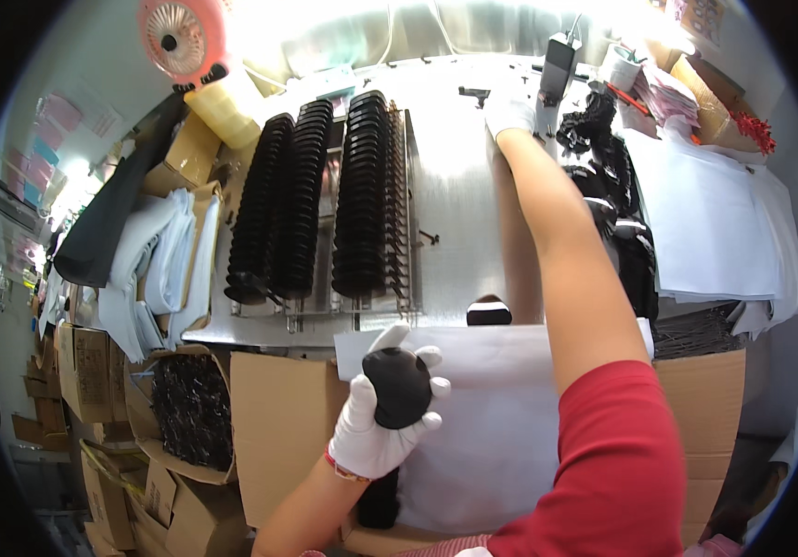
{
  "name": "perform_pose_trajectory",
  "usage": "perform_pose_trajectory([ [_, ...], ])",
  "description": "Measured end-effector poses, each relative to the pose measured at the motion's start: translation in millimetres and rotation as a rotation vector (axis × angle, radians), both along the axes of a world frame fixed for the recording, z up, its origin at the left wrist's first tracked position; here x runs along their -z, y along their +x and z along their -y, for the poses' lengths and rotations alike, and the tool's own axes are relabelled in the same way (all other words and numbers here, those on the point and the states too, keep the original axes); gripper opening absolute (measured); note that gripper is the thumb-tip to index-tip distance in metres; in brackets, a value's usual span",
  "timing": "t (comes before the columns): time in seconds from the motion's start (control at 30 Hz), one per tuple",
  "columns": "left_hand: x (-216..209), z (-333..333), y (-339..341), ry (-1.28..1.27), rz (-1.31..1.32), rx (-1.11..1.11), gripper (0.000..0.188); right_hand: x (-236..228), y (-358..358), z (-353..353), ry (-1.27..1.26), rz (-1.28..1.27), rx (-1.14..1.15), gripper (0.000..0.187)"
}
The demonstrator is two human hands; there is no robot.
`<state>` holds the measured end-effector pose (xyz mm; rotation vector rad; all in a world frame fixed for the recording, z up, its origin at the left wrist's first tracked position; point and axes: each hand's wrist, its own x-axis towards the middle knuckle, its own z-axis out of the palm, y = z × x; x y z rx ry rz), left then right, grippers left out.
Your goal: The person repeatedly picks up black hairbrush heads and metal brush frames, inserts the heads into the frames, and places the assembled brushes into a cardboard box. The person also moves the metal frame between the workbench and a nearby rack.
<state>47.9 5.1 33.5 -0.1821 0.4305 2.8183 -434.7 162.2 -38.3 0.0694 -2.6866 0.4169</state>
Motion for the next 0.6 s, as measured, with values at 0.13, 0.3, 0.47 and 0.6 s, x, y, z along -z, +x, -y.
perform_pose_trajectory([
  [0.13, 6, 0, -7, -0.241, -0.016, -0.033, 0.072, 15, -12, -25, -0.047, 0.167, -0.126, 0.036],
  [0.3, -9, -14, -6, -0.455, -0.014, 0.074, 0.082, 13, -21, -30, -0.427, 0.375, -0.178, 0.04],
  [0.47, 4, -9, -1, -0.457, -0.048, 0.033, 0.091, -13, 14, 27, 0.052, 0.406, -0.033, 0.058],
  [0.6, 8, 5, -3, -0.416, -0.055, 0.128, 0.086, -19, 24, 31, 0.156, 0.21, -0.135, 0.049],
])
